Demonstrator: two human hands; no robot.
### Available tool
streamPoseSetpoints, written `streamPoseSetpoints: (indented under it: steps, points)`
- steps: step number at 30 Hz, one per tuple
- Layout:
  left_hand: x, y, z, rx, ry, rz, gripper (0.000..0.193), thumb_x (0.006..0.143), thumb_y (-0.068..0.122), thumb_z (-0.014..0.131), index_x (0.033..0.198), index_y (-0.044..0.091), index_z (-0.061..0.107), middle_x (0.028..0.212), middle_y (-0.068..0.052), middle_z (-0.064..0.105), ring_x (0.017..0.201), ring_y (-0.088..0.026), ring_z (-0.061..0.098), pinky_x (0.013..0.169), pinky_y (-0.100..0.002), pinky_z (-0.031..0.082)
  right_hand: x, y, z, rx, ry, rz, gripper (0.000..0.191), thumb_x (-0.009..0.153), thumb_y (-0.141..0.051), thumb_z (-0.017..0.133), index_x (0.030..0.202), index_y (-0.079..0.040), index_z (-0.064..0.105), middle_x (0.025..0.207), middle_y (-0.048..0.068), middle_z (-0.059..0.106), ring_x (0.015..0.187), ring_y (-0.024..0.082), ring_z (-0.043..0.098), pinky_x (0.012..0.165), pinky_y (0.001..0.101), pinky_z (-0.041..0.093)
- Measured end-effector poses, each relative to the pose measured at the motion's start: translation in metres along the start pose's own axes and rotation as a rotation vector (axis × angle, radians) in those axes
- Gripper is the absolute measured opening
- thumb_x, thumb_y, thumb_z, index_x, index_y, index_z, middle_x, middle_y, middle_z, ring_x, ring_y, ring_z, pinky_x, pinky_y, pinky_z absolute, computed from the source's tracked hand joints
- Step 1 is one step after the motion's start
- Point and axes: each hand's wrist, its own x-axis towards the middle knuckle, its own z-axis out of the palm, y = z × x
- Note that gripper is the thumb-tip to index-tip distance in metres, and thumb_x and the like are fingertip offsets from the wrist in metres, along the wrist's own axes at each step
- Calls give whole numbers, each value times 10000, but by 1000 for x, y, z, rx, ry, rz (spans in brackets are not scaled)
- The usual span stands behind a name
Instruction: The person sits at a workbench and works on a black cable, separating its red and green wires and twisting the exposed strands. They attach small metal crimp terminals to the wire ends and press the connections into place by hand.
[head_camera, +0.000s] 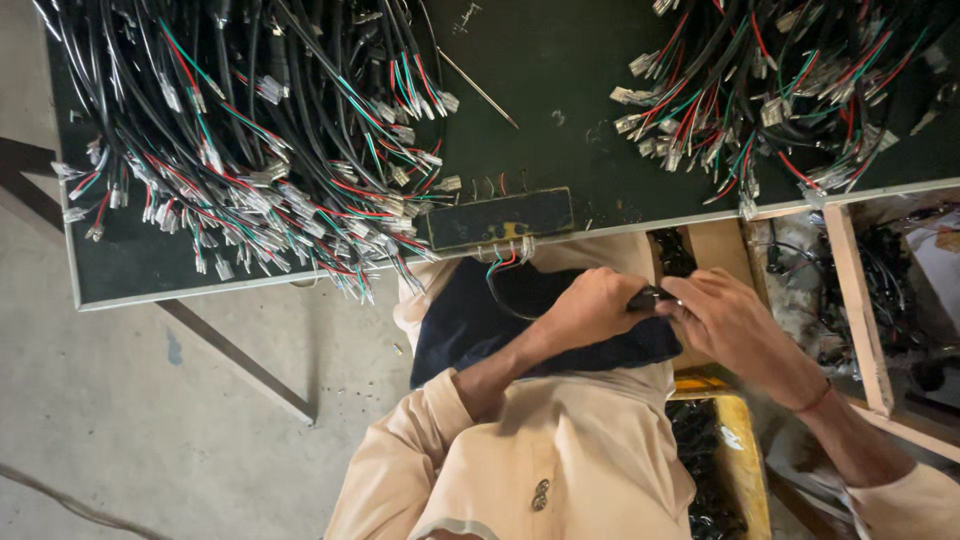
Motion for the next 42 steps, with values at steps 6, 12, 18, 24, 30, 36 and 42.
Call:
streamPoseSetpoints:
  steps: [6,12,18,24,30,36,42]
  points:
    - [-7,12,6,238,59,48,193,768,155,733,901,49,640,796,-163,685,760,-381,692,649,-496,535,-8,9,20,580,-364,912,339,1128,-248,535,931,-3,661,765,236,561,743,476,505,613,511,407]
    - [-6,3,4,53,-33,56,162,773,219,752,809,96,654,713,-161,672,732,-400,675,665,-516,532,-20,2,7,-137,-183,102,168,896,-203,613,829,-49,626,740,80,684,745,280,671,752,424,459]
    - [-9,-6,-1,32,131,-20,261,896,296,740,790,72,658,701,-156,654,694,-398,656,616,-496,506,7,-20,-75,-355,-112,-42,181,953,-217,616,917,-40,619,855,115,697,833,272,689,812,434,494]
    - [-22,-6,-1,-277,204,-107,257,929,202,799,802,32,655,649,-154,571,549,-302,495,558,-372,479,-11,-28,-80,968,678,425,166,1078,-188,581,1117,-32,541,983,137,690,929,265,698,899,438,558]
    - [-30,2,-5,-380,238,-70,95,888,67,773,953,27,716,731,-135,628,604,-220,591,607,-343,512,22,-59,42,1327,744,300,214,1170,-208,536,1261,-24,473,1018,180,692,944,267,711,894,428,600]
    - [-34,-2,-9,-324,266,-144,137,838,8,786,954,22,715,771,-142,669,657,-248,675,632,-342,530,58,-94,47,892,803,309,191,1216,-186,477,1210,-2,426,1066,232,721,974,302,762,921,363,610]
    - [-38,-6,0,-253,345,-61,247,802,34,782,1026,23,681,912,-167,698,812,-344,713,691,-385,560,54,-99,53,684,787,307,95,1195,-58,437,1242,19,409,1131,248,706,1023,299,761,924,343,604]
